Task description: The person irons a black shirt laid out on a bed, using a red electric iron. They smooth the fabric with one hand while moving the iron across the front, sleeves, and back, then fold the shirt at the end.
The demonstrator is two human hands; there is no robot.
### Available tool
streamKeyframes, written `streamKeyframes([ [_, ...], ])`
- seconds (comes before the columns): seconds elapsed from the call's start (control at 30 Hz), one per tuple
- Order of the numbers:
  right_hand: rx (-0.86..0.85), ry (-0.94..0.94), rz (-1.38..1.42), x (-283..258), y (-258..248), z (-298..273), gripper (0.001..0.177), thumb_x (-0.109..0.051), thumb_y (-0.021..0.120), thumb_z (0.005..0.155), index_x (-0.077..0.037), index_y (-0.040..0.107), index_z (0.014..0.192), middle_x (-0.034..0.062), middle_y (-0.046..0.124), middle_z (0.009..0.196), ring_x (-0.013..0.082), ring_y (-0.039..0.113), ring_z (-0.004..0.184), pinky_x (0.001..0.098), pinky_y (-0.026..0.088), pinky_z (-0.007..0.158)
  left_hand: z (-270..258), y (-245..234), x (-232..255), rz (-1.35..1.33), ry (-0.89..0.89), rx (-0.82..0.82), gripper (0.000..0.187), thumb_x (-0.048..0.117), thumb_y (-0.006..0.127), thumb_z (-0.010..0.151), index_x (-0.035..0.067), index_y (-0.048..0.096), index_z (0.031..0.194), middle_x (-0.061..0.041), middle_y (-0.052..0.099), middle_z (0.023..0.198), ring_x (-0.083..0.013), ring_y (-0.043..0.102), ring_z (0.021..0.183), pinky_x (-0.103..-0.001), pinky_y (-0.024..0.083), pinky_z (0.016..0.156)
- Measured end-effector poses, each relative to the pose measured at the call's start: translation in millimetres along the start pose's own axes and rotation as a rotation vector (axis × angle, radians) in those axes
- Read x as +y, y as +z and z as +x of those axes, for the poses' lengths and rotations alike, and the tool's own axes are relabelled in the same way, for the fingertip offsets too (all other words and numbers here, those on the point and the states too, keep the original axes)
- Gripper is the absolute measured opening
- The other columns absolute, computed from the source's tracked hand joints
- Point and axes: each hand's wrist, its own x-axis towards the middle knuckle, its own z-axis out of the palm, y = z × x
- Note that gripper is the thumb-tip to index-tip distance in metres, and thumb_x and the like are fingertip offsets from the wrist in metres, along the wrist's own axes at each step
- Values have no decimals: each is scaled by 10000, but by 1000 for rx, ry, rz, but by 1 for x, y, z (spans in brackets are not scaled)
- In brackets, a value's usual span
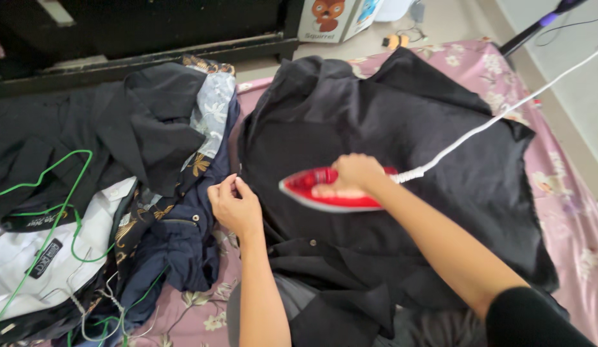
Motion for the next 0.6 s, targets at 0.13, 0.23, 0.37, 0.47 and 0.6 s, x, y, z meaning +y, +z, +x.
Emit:
streamKeyframes([
  [0.13, -95, -61, -31, 16, 33, -60, 724, -820, 676, 650, -206, 817, 1008, 166, 760, 935, 367, 727, 935, 472, 565, 846, 0, -5, 5, -10, -39, -20, 66, 54, 724, 909, 55, 738, 973, -56, 605, 944, -217, 708, 783, -352, 554, 665],
  [0.23, -56, -88, 5, 27, 52, -92, 655, -777, 665, 646, -291, 796, 1064, 122, 768, 891, 361, 727, 880, 482, 555, 807, -2, -8, 8, 5, -72, -33, 62, 63, 735, 901, 69, 749, 960, -48, 610, 938, -220, 709, 789, -365, 546, 666],
  [0.37, 85, -35, -53, 25, 65, -95, 721, -816, 664, 667, -230, 759, 1076, 134, 753, 830, 347, 737, 822, 459, 566, 766, 0, -9, 10, -34, -95, -14, 71, 69, 735, 897, 73, 755, 965, -53, 616, 935, -223, 706, 796, -371, 551, 673],
  [0.47, 162, 17, -49, 19, 65, -81, 745, -845, 650, 653, -203, 763, 1015, 126, 759, 810, 340, 746, 818, 449, 576, 762, 1, -10, 7, -60, -106, -4, 74, 67, 727, 900, 66, 750, 970, -60, 621, 937, -225, 706, 792, -372, 555, 685],
  [0.6, 236, 93, -109, 8, 46, -40, 801, -888, 619, 681, -151, 756, 963, 149, 760, 835, 345, 746, 857, 458, 580, 783, 1, -5, 7, -56, -131, 9, 75, 64, 726, 893, 63, 751, 964, -66, 623, 927, -230, 709, 790, -371, 557, 690],
])
